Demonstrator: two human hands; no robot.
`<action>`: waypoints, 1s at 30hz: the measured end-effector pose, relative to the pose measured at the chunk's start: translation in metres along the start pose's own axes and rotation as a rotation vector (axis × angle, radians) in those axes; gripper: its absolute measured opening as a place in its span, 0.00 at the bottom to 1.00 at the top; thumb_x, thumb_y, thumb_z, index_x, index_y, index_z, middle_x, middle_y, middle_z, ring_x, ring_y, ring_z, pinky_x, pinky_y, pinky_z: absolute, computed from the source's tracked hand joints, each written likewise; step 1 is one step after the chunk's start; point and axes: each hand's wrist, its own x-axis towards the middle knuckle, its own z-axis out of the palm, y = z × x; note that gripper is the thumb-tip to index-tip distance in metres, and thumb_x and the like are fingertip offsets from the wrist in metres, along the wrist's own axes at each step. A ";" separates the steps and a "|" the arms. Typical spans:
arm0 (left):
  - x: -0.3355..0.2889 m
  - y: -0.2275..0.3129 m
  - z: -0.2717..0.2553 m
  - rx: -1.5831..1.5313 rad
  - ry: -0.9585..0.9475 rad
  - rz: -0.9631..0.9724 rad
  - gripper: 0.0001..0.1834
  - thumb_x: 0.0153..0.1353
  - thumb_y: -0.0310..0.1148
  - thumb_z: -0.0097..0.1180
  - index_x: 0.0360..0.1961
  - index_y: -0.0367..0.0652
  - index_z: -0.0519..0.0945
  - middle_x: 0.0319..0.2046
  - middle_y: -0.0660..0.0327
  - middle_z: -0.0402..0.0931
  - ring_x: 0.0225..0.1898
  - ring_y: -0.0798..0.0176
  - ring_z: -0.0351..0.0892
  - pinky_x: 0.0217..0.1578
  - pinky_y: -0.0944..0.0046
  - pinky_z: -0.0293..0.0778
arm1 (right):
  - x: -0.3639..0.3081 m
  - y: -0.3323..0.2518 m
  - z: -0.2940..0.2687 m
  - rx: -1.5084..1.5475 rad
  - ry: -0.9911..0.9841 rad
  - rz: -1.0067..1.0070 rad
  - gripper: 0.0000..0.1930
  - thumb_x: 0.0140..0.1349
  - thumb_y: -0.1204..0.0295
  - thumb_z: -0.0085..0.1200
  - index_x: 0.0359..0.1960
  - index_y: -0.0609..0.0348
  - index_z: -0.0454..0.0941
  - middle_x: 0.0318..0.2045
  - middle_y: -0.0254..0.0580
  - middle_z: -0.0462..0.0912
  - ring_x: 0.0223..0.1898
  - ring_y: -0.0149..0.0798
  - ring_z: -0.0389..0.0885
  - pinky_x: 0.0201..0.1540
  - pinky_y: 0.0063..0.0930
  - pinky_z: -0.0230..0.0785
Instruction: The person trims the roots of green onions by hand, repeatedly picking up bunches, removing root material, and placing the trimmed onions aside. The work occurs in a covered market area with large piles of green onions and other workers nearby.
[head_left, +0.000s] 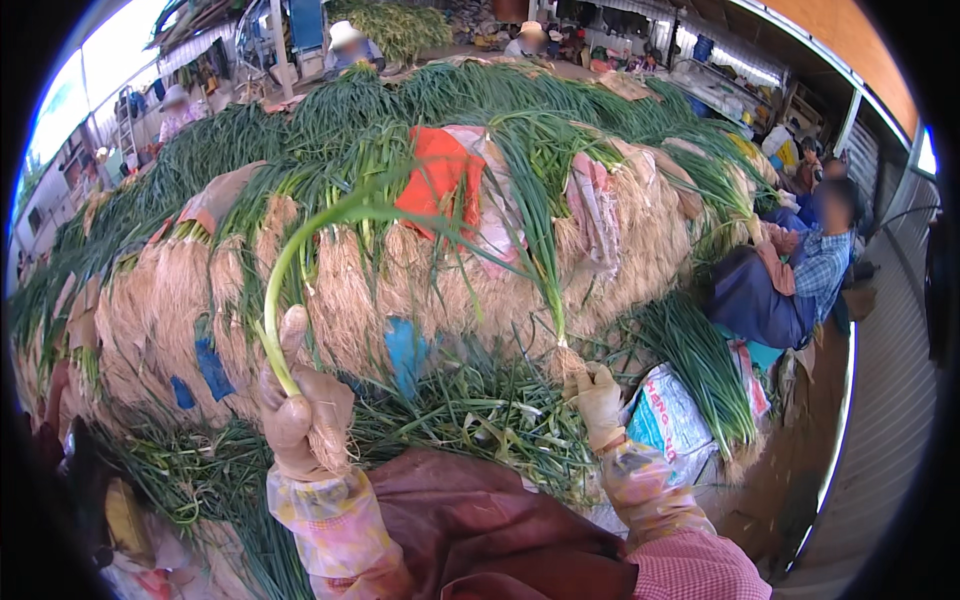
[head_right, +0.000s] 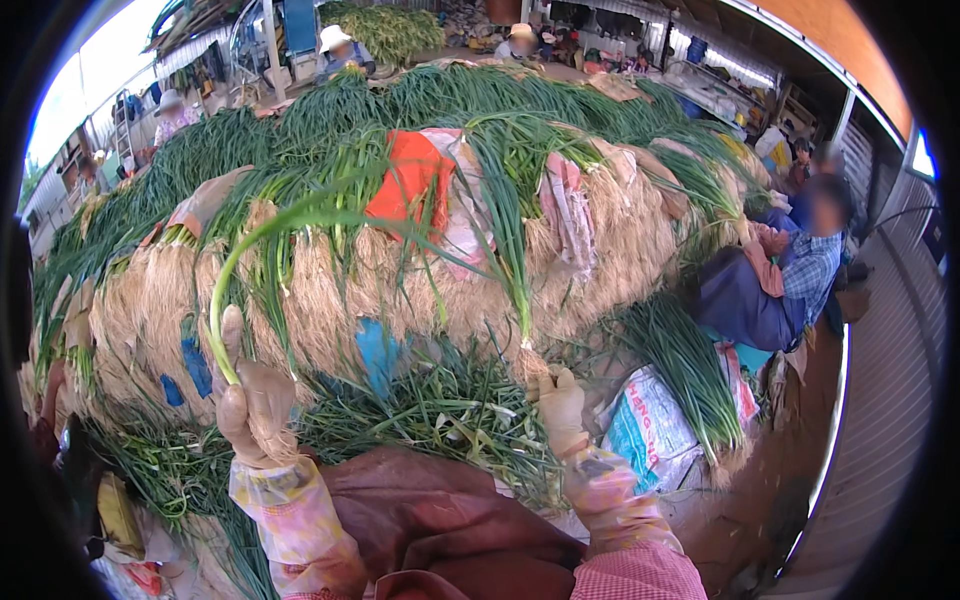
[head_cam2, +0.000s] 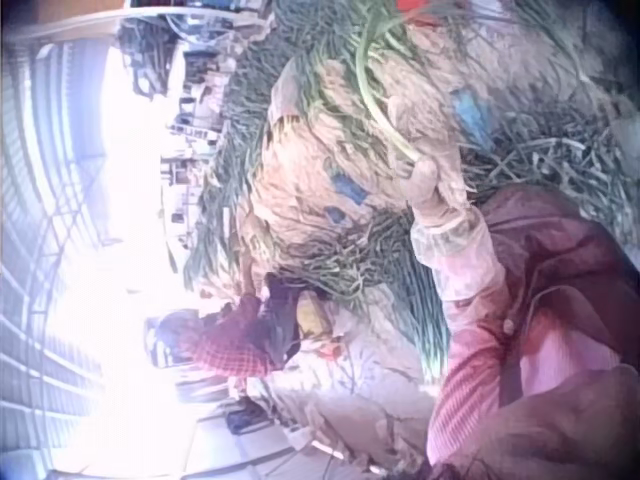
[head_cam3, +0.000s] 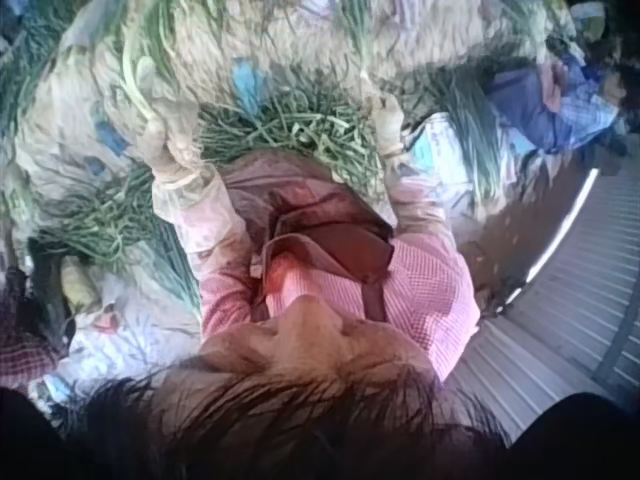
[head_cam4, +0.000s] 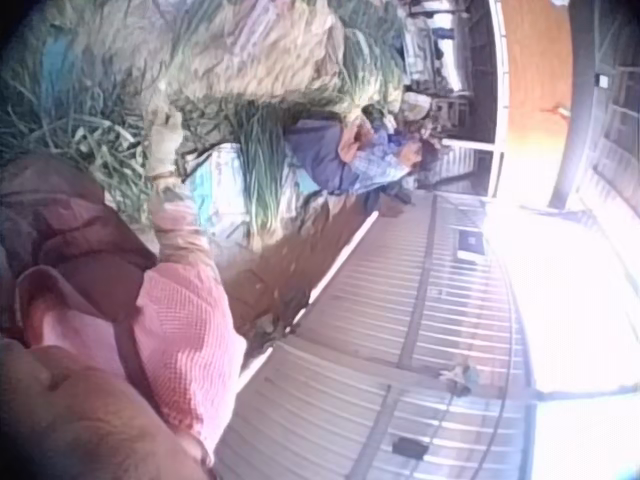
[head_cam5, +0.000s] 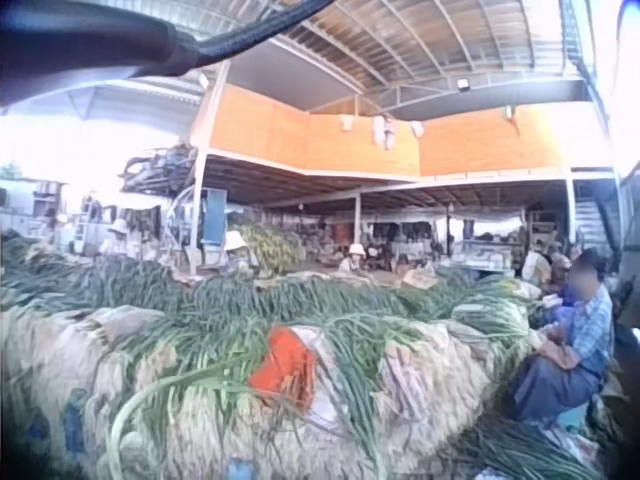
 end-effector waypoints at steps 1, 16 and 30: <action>-0.001 -0.002 0.003 0.039 0.015 -0.029 0.41 0.59 0.25 0.57 0.69 0.27 0.50 0.10 0.53 0.73 0.06 0.65 0.69 0.05 0.70 0.62 | -0.001 -0.001 0.002 0.010 0.000 -0.055 0.07 0.68 0.73 0.51 0.42 0.65 0.75 0.27 0.42 0.84 0.21 0.30 0.81 0.23 0.24 0.74; -0.113 -0.162 -0.052 0.234 0.499 -1.028 0.20 0.71 0.35 0.46 0.57 0.34 0.72 0.38 0.52 0.81 0.31 0.60 0.82 0.28 0.65 0.79 | -0.095 -0.017 0.036 0.002 -0.369 -0.247 0.08 0.66 0.72 0.55 0.41 0.64 0.77 0.29 0.39 0.85 0.26 0.31 0.85 0.28 0.22 0.77; -0.145 -0.182 -0.059 0.371 0.546 -0.924 0.13 0.58 0.25 0.62 0.43 0.36 0.77 0.32 0.60 0.80 0.28 0.67 0.79 0.29 0.67 0.77 | -0.103 -0.001 0.037 -0.345 -0.445 -0.495 0.12 0.58 0.61 0.63 0.36 0.54 0.83 0.23 0.39 0.83 0.22 0.39 0.82 0.26 0.30 0.74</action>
